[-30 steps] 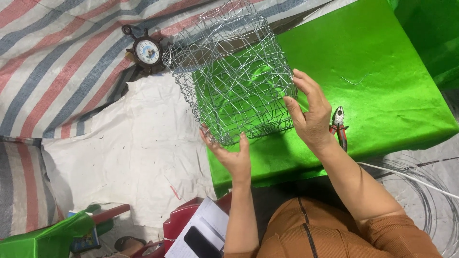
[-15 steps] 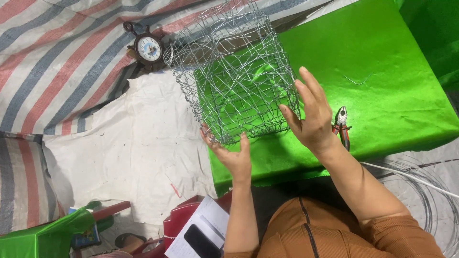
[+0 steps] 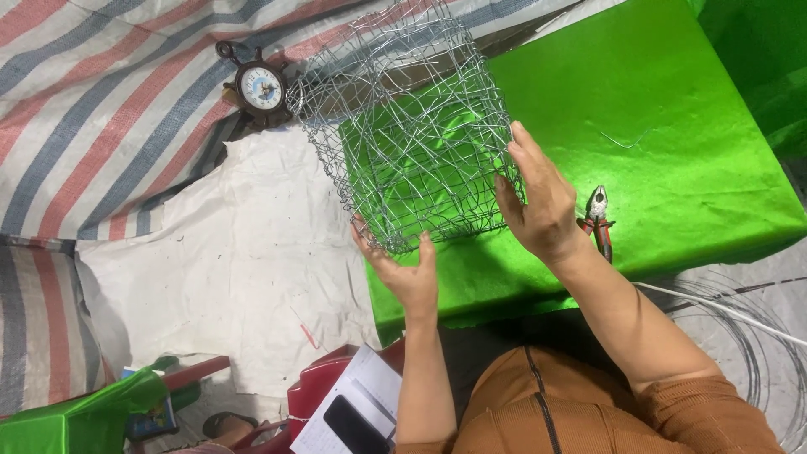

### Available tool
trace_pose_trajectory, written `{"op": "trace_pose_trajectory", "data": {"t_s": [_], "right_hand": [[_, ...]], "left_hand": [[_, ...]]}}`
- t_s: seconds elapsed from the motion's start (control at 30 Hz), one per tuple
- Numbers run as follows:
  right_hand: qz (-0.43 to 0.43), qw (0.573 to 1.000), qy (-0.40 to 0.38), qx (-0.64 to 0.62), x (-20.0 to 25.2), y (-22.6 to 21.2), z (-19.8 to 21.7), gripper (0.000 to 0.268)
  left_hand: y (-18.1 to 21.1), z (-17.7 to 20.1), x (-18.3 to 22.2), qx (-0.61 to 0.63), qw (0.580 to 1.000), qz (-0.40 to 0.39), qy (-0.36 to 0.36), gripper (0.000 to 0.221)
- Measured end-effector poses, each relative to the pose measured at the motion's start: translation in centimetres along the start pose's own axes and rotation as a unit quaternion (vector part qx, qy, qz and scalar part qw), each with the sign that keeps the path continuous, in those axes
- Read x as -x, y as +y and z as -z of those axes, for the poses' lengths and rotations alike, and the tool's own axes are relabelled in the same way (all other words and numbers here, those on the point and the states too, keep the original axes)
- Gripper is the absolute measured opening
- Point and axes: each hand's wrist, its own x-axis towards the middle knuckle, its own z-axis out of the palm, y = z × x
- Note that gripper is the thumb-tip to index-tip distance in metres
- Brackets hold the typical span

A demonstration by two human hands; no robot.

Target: The person is inspecting a wire mesh cage, checking the joints and overall structure for integrity.

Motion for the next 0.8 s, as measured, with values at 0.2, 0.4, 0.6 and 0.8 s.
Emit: {"op": "trace_pose_trajectory", "data": {"t_s": [0.2,0.4,0.6,0.8], "right_hand": [[-0.004,1.000,0.008,-0.013,-0.5,-0.4,0.3,0.036],[-0.003,0.999,0.018,-0.036,-0.1,0.1,0.1,0.036],[0.000,0.999,-0.014,-0.048,-0.5,0.9,0.9,0.037],[-0.006,0.999,-0.040,-0.031,0.1,1.6,1.2,0.039]], "left_hand": [[0.0,-0.1,-0.1,-0.004,1.000,0.001,0.004,0.101],[0.2,0.0,-0.1,0.009,1.000,0.010,0.001,0.102],[-0.4,0.0,-0.1,0.021,1.000,0.006,0.003,0.103],[-0.4,0.1,-0.1,0.029,1.000,-0.002,-0.001,0.103]]}}
